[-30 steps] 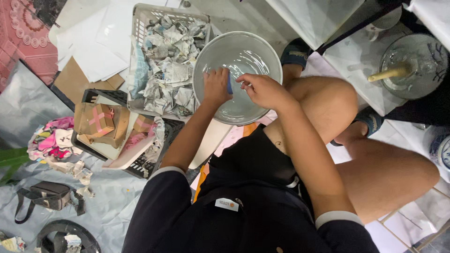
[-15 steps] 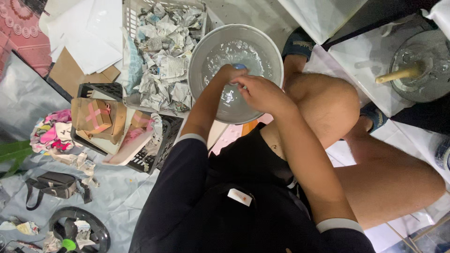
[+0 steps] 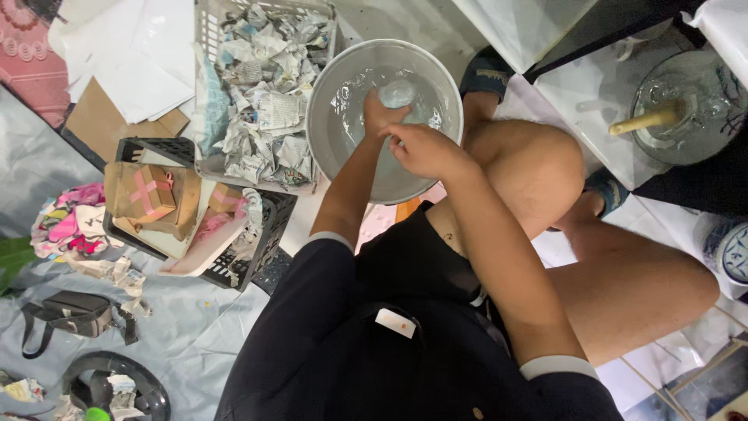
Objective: The person washes several small ceramic and glass items by hand in a bucket of water. They scrub the inside and outside of each item, rinse it, and place it on a nearby shelf. The items include a small cup, a glass, a spoon, and a small bowl.
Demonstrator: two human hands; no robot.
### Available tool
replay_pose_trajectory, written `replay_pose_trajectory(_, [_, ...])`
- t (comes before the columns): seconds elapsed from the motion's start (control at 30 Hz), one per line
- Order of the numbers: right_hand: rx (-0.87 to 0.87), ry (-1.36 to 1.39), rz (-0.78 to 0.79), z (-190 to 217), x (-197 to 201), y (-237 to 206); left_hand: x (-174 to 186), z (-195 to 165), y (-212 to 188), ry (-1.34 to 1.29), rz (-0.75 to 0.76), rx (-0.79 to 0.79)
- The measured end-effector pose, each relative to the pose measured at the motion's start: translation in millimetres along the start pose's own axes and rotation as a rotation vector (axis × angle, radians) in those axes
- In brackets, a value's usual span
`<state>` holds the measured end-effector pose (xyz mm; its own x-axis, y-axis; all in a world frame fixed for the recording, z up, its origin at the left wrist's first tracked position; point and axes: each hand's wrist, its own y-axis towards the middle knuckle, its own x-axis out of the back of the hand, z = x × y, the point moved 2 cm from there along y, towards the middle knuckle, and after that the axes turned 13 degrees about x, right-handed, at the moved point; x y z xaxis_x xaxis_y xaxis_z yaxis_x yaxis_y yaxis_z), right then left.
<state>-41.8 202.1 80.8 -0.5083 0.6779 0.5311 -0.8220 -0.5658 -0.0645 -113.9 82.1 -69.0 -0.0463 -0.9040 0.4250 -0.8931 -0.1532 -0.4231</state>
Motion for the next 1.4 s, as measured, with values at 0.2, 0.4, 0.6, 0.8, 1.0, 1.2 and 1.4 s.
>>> replay_pose_trajectory(0.2, [-0.009, -0.099, -0.228, -7.8, 4.4, 5.3, 41.3, -14.6, -26.4, 0.076, 0.024, -0.413])
replay_pose_trajectory(0.4, [0.038, -0.158, -0.241, -6.6, 5.1, 8.0, 82.5, -16.1, -69.6, 0.160, 0.073, -0.409])
replay_pose_trajectory(0.6, [-0.103, -0.291, 0.141, -9.1, -30.7, 16.1, 95.4, -8.8, -95.6, 0.148, 0.058, -0.456])
replay_pose_trajectory(0.8, [-0.208, -0.329, 0.311, -25.5, -67.1, 24.6, 82.7, 9.2, -88.0, 0.223, 0.054, -0.503])
replay_pose_trajectory(1.0, [-0.303, -0.285, 0.368, -41.0, -75.0, 17.7, 81.2, 8.7, -90.6, 0.187, 0.001, -0.508])
replay_pose_trajectory(1.2, [-0.092, -0.600, 0.105, -63.6, -99.4, 6.8, 85.9, -8.2, -102.4, 0.082, 0.139, -0.489])
replay_pose_trajectory(1.4, [-0.165, -0.299, 0.243, -63.3, -89.6, 6.8, 82.8, -5.0, -107.4, 0.159, 0.128, -0.417])
